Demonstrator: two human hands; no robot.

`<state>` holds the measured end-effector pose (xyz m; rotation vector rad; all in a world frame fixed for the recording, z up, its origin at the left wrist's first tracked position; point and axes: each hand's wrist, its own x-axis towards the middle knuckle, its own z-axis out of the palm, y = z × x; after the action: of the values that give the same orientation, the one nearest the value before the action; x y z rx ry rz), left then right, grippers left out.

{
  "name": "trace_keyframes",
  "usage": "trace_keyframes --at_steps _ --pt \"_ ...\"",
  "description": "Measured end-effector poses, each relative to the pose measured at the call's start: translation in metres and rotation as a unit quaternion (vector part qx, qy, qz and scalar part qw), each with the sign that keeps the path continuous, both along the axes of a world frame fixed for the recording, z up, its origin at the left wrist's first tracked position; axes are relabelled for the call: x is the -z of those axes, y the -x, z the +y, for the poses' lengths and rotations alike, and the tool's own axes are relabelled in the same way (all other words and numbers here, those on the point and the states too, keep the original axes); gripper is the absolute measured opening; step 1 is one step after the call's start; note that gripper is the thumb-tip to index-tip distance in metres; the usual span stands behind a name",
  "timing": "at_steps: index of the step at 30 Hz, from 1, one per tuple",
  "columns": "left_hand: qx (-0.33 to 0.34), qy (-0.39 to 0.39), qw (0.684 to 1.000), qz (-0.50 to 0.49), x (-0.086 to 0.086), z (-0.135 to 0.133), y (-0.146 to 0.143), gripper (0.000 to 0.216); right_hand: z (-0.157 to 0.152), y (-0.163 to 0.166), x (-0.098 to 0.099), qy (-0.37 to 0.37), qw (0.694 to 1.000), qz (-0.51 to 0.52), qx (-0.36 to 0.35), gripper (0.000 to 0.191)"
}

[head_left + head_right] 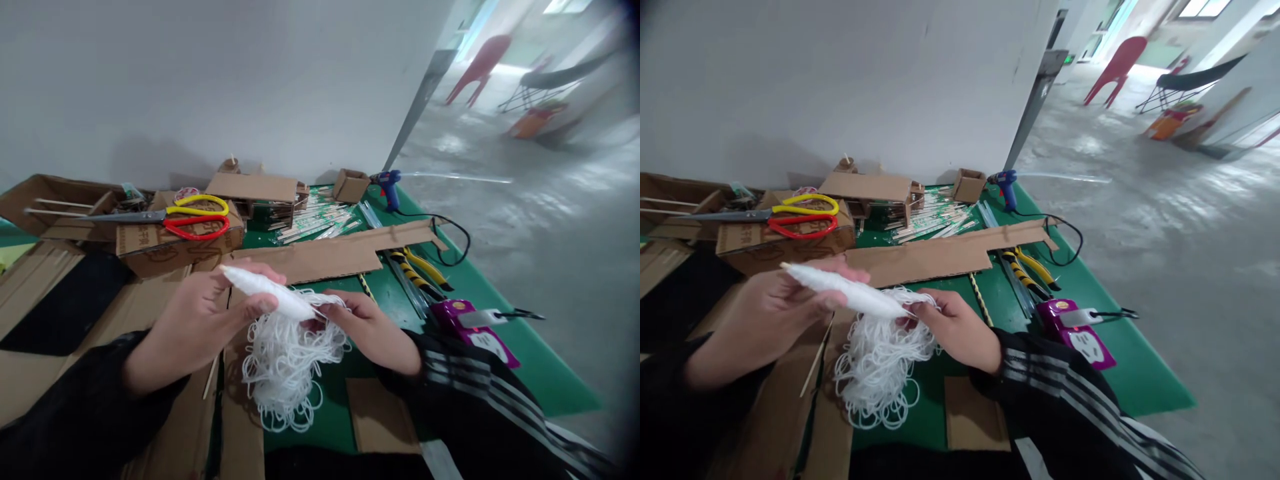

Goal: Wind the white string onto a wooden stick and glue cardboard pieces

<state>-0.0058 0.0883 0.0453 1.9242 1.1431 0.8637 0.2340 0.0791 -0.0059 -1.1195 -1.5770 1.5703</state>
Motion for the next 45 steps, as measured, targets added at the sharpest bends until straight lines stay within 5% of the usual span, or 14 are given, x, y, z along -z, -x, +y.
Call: trace_keyframes --at_steps 4,10,19,22,24,27,29,33,35,38,45 --pt "-0.019 -0.026 0.999 -0.017 -0.007 0.0 0.005 0.016 -0.001 0.003 0.004 0.075 0.995 0.057 -0.013 0.034" --pt "-0.011 0.011 0.964 -0.264 -0.013 -0.005 -0.003 0.017 0.001 0.006 0.018 0.244 0.952 0.184 0.007 0.03" --pt "-0.097 0.035 0.973 -0.205 -0.028 -0.001 0.018 0.027 0.003 0.011 0.021 0.235 0.956 0.176 0.012 0.048" --pt "-0.08 0.112 0.972 -0.19 -0.028 -0.002 0.017 0.032 0.004 0.011 0.023 0.162 0.982 0.08 0.055 0.048" --pt "-0.067 0.157 0.968 -0.185 -0.025 -0.003 0.012 0.033 0.005 0.007 0.022 0.018 0.989 0.011 0.144 0.036" --pt "-0.059 0.204 0.955 -0.206 -0.015 -0.004 0.0 0.032 -0.002 0.0 0.006 -0.283 0.904 -0.097 0.305 0.02" --pt "-0.065 0.214 0.946 -0.235 -0.007 -0.005 -0.011 0.031 -0.015 0.001 -0.012 -0.39 0.859 -0.158 0.291 0.011" --pt "-0.135 0.22 0.922 -0.288 0.007 -0.014 -0.033 0.03 -0.051 0.028 -0.036 -0.299 0.923 -0.239 0.038 0.023" --pt "-0.165 0.223 0.912 -0.301 0.01 -0.019 -0.04 0.03 -0.063 0.045 -0.036 -0.285 0.918 -0.275 0.033 0.032" --pt "-0.168 0.195 0.91 -0.326 0.012 -0.023 -0.04 0.029 -0.067 0.054 -0.032 -0.306 0.901 -0.307 0.017 0.012" --pt "0.005 0.132 0.93 -0.343 0.014 -0.014 -0.02 0.031 -0.044 0.014 -0.039 -0.336 0.892 -0.298 0.058 0.016"
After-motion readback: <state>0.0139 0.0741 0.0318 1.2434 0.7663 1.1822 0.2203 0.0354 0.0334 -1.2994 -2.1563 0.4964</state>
